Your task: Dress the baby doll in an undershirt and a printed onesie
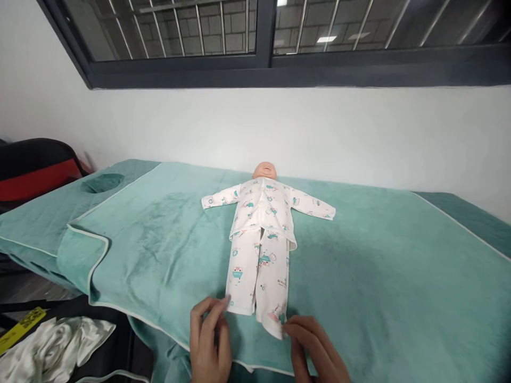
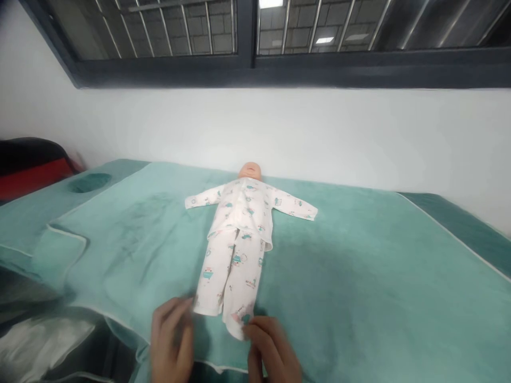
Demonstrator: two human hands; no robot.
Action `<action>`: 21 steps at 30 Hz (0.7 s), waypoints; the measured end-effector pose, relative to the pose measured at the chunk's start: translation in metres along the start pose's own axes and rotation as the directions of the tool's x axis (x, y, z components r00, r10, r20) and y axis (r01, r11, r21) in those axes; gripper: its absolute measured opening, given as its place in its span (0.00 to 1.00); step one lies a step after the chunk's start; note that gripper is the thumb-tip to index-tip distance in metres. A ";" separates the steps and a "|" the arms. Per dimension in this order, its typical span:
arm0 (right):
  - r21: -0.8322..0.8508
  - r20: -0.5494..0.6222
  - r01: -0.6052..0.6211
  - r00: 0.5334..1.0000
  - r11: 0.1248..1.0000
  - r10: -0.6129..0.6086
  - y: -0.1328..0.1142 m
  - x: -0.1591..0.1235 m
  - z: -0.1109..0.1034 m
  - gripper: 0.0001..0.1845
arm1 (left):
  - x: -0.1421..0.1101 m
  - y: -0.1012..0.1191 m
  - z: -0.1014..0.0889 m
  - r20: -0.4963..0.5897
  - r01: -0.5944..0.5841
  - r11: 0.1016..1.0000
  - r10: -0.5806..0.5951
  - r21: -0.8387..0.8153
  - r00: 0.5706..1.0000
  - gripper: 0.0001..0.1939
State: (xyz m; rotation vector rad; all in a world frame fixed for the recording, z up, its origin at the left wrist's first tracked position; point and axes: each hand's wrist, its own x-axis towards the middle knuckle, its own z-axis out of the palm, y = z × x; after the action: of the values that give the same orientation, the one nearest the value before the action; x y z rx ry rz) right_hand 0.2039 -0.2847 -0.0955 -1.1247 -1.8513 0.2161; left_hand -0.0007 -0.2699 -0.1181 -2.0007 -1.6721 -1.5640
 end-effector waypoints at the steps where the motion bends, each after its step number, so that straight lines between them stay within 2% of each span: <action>1: -0.013 0.001 0.013 1.000 1.000 -0.013 0.000 0.008 -0.003 0.13 | 0.008 0.000 -0.001 -0.020 0.005 1.000 -0.005 -0.005 1.000 0.17; 4: -0.084 -0.019 0.015 1.000 0.996 -0.017 0.001 0.044 -0.006 0.12 | 0.040 -0.001 0.004 -0.036 0.063 0.997 -0.064 -0.043 0.997 0.13; 7: -0.197 -0.032 0.019 0.999 0.980 -0.026 0.003 0.092 0.002 0.13 | 0.080 -0.001 0.022 0.077 0.079 0.994 -0.074 -0.070 0.994 0.10; 9: -0.284 -0.009 0.045 0.999 0.958 -0.049 0.009 0.123 0.013 0.14 | 0.106 -0.001 0.038 0.184 0.054 0.997 -0.042 -0.060 0.982 0.12; 12: -0.406 0.035 0.074 0.997 0.911 -0.065 0.023 0.159 0.032 0.13 | 0.134 0.001 0.062 0.299 -0.021 0.999 0.005 0.050 0.954 0.15; 16: -0.472 0.041 0.092 0.996 0.877 -0.082 0.042 0.178 0.050 0.05 | 0.148 0.002 0.081 0.319 -0.064 0.981 0.003 0.182 0.948 0.08; 18: -0.447 0.045 0.081 0.997 0.891 -0.068 0.047 0.177 0.053 0.08 | 0.147 0.001 0.083 0.294 -0.067 0.982 0.012 0.178 0.956 0.07; 21: -0.346 0.001 0.052 0.998 0.937 -0.055 0.047 0.171 0.053 0.10 | 0.144 -0.001 0.082 0.273 -0.078 0.988 0.039 0.135 0.961 0.10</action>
State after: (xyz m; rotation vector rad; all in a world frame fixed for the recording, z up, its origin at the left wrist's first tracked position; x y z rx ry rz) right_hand 0.1650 -0.1103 -0.0451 -1.3055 -1.9578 -0.1540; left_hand 0.0304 -0.1215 -0.0515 -2.2443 -1.7399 -1.1550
